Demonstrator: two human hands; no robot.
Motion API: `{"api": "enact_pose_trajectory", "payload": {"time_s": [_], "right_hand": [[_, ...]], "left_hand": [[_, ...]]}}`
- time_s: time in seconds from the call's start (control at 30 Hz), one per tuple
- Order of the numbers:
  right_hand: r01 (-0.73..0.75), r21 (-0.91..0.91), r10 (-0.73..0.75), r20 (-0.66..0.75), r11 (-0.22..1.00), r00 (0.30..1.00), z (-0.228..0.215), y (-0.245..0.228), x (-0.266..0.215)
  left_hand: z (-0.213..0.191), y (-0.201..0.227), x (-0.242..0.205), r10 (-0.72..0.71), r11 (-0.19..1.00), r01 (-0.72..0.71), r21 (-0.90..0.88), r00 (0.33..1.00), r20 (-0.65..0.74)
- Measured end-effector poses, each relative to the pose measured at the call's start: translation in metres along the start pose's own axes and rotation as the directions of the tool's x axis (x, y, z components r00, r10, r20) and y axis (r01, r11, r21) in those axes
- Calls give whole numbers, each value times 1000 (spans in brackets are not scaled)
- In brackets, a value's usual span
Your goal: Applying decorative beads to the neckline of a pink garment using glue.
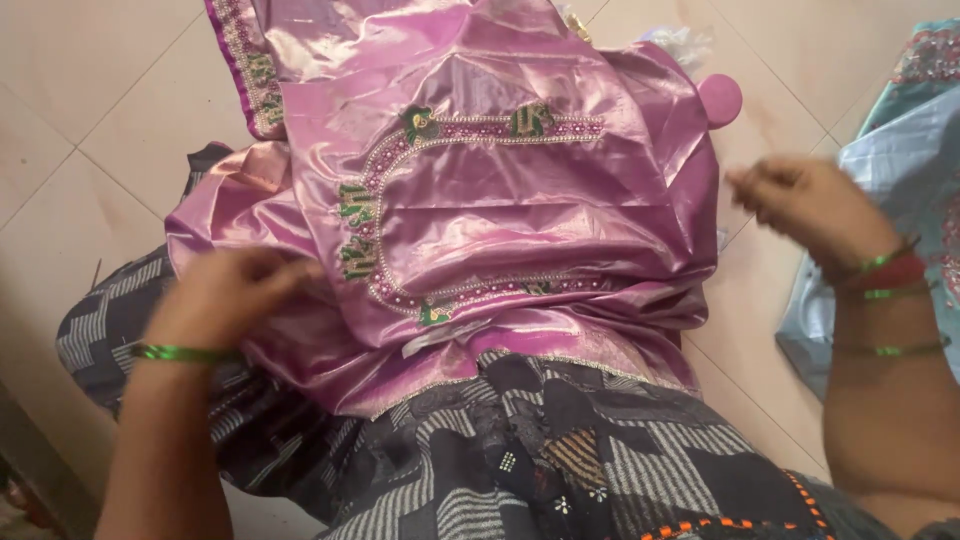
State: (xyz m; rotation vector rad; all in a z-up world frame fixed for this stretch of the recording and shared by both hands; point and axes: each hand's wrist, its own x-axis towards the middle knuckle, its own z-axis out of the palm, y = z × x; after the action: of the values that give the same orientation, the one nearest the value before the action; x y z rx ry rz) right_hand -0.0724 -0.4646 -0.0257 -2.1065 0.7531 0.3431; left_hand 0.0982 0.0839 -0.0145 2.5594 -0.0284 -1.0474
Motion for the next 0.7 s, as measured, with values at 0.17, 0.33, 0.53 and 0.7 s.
{"api": "enact_pose_trajectory", "payload": {"time_s": [0.17,0.33,0.53,0.7], "right_hand": [[56,95,-48,-75,994,996,15,-36,49],[13,-33,-13,4,999,1000,41,-36,82],[40,-6,-39,50,999,998,36,5,90],[-34,150,38,-19,988,999,32,-6,78]], "left_hand": [[4,79,13,464,883,-435,174,758,-458],[78,167,9,712,699,-640,319,666,-223],[127,188,9,687,497,-705,506,676,266],[147,171,14,686,539,-724,431,674,274]]}}
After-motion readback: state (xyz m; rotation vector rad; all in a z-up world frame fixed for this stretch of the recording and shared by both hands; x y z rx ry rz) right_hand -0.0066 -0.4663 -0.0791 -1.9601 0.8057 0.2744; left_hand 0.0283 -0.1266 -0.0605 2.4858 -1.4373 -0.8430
